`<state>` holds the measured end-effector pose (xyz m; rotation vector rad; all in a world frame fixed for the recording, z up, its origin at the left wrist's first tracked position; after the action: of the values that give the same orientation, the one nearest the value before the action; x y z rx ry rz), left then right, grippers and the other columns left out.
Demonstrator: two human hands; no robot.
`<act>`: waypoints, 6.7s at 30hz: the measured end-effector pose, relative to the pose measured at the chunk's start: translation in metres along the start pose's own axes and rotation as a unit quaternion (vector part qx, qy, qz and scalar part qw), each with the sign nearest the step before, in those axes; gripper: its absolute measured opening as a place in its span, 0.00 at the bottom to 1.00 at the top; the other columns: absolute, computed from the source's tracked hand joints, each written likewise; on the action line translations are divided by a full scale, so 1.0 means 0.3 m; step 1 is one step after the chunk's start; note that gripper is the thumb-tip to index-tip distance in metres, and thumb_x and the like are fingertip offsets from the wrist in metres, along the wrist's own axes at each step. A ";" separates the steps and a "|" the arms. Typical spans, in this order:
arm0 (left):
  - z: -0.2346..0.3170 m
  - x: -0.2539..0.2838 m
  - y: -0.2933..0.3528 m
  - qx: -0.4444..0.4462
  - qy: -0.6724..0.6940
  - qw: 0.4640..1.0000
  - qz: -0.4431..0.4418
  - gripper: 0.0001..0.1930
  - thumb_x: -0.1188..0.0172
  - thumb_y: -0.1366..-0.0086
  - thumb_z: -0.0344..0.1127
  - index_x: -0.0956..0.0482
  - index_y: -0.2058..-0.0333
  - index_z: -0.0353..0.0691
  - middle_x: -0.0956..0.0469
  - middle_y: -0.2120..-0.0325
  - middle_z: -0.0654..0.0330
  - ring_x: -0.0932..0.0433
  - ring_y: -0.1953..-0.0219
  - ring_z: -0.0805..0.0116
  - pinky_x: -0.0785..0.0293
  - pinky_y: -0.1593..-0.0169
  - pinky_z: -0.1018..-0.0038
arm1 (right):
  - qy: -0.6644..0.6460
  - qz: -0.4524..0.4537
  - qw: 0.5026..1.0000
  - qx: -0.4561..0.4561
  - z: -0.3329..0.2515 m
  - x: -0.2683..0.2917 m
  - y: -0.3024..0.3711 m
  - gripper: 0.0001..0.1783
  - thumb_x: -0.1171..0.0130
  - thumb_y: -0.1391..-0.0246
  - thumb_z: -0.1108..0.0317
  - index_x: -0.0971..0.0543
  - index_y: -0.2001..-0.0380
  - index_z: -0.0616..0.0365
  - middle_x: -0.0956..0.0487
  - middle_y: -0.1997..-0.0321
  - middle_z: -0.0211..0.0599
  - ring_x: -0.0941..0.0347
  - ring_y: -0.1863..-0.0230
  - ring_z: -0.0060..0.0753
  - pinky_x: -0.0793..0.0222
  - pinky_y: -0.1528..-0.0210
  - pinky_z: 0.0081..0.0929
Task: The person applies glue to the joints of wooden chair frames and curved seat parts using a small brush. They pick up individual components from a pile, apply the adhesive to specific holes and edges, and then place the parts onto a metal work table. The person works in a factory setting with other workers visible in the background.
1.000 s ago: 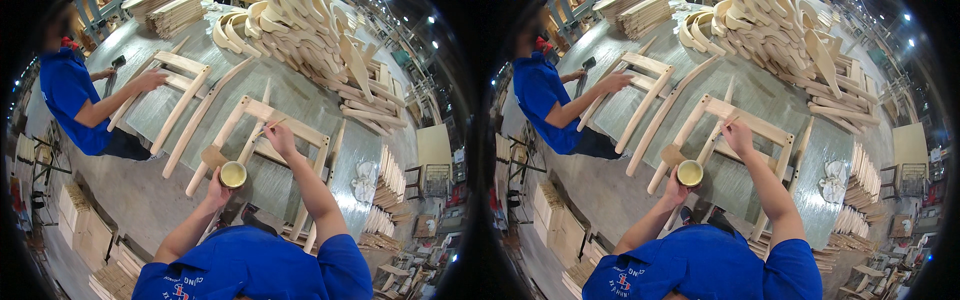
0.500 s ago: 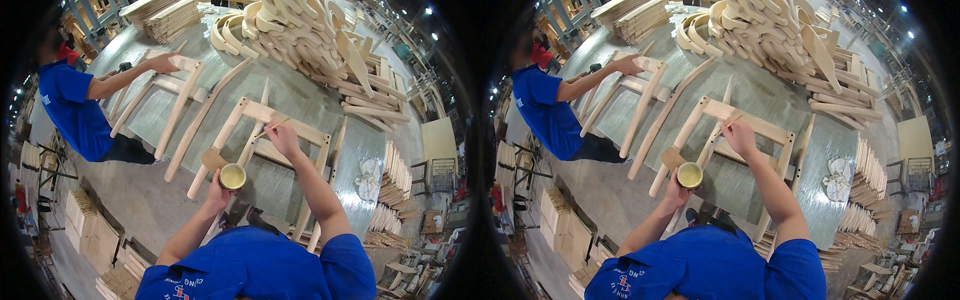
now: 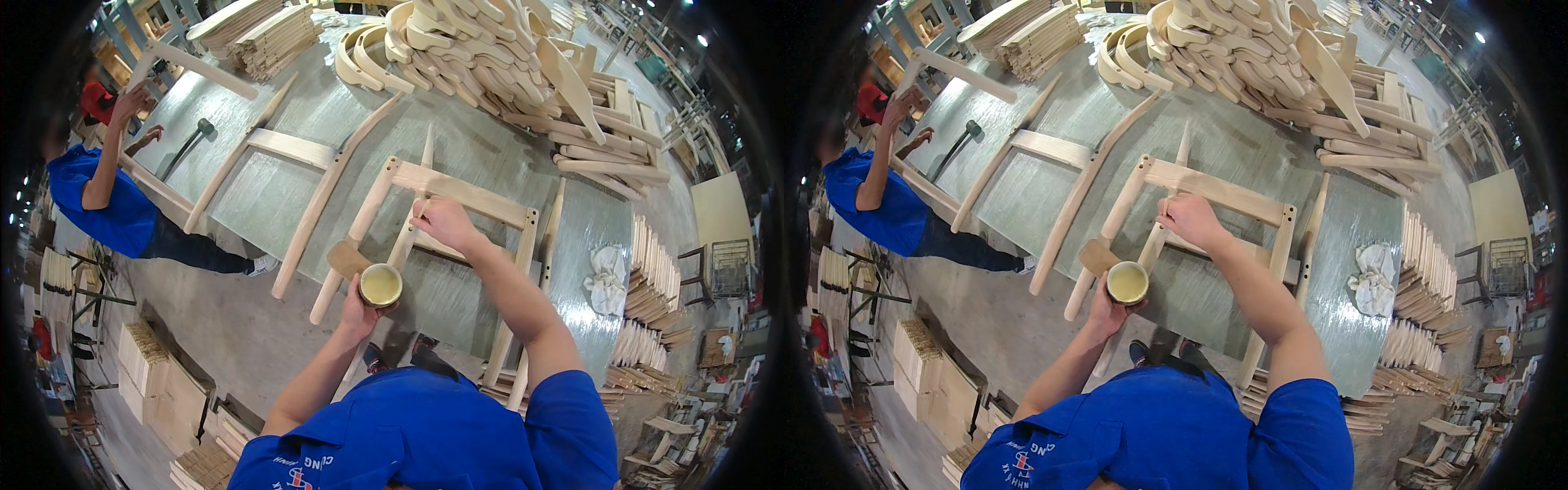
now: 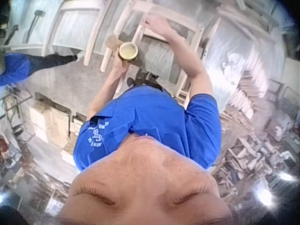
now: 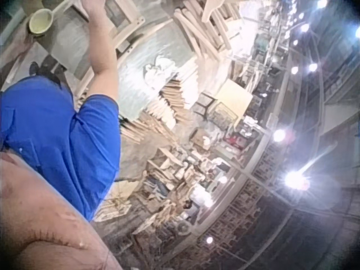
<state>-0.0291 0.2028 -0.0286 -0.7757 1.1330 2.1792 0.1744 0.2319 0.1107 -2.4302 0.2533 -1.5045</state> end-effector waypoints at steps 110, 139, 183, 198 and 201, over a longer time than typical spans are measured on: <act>-0.597 -0.315 -0.185 0.144 -0.092 0.985 -0.028 0.24 0.63 0.32 0.55 0.33 0.48 0.44 0.27 0.54 0.59 0.25 0.53 0.61 0.26 0.52 0.60 | 0.124 0.129 0.946 -0.269 0.543 0.580 0.498 0.11 0.48 0.48 0.56 0.24 0.69 0.50 0.23 0.74 0.36 0.27 0.63 0.40 0.38 0.59 0.41; -0.490 -0.372 -0.149 0.113 -0.142 0.983 -0.002 0.26 0.64 0.33 0.58 0.32 0.48 0.48 0.26 0.54 0.59 0.25 0.54 0.60 0.25 0.54 0.56 | 0.187 0.009 0.974 -0.124 0.422 0.571 0.504 0.07 0.44 0.49 0.61 0.24 0.72 0.50 0.22 0.76 0.32 0.25 0.69 0.40 0.38 0.63 0.35; -0.663 -0.870 -0.274 0.125 -0.070 0.985 -0.091 0.26 0.63 0.33 0.57 0.34 0.47 0.44 0.31 0.50 0.54 0.28 0.51 0.57 0.27 0.51 0.58 | -0.596 0.487 0.507 -0.389 0.384 0.434 1.201 0.08 0.42 0.46 0.66 0.30 0.71 0.56 0.27 0.77 0.31 0.31 0.77 0.23 0.31 0.75 0.20; -0.706 -0.657 -0.157 0.163 -0.124 0.974 -0.095 0.25 0.65 0.32 0.56 0.33 0.47 0.46 0.27 0.53 0.60 0.26 0.52 0.60 0.25 0.54 0.56 | -0.204 0.419 0.824 -0.322 0.386 0.698 1.095 0.14 0.41 0.47 0.60 0.27 0.75 0.61 0.25 0.78 0.33 0.27 0.76 0.25 0.33 0.73 0.23; -0.766 -0.589 -0.042 0.233 -0.142 0.957 -0.095 0.26 0.64 0.32 0.57 0.32 0.48 0.46 0.28 0.52 0.60 0.26 0.52 0.60 0.26 0.53 0.57 | -0.024 0.317 0.897 -0.306 0.361 0.686 1.020 0.11 0.40 0.51 0.61 0.26 0.74 0.58 0.24 0.77 0.35 0.27 0.73 0.34 0.34 0.70 0.30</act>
<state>0.1531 -0.0229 -0.0201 -0.3355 1.2896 1.6990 0.3612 -0.1026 0.1419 -2.4003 1.5399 -1.1597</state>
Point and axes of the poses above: each hand's wrist, its own y-axis away from the middle knuckle, its own x-axis out of the back of the hand, z = x × y, the point moved 8 cm from there along -y, towards the middle knuckle
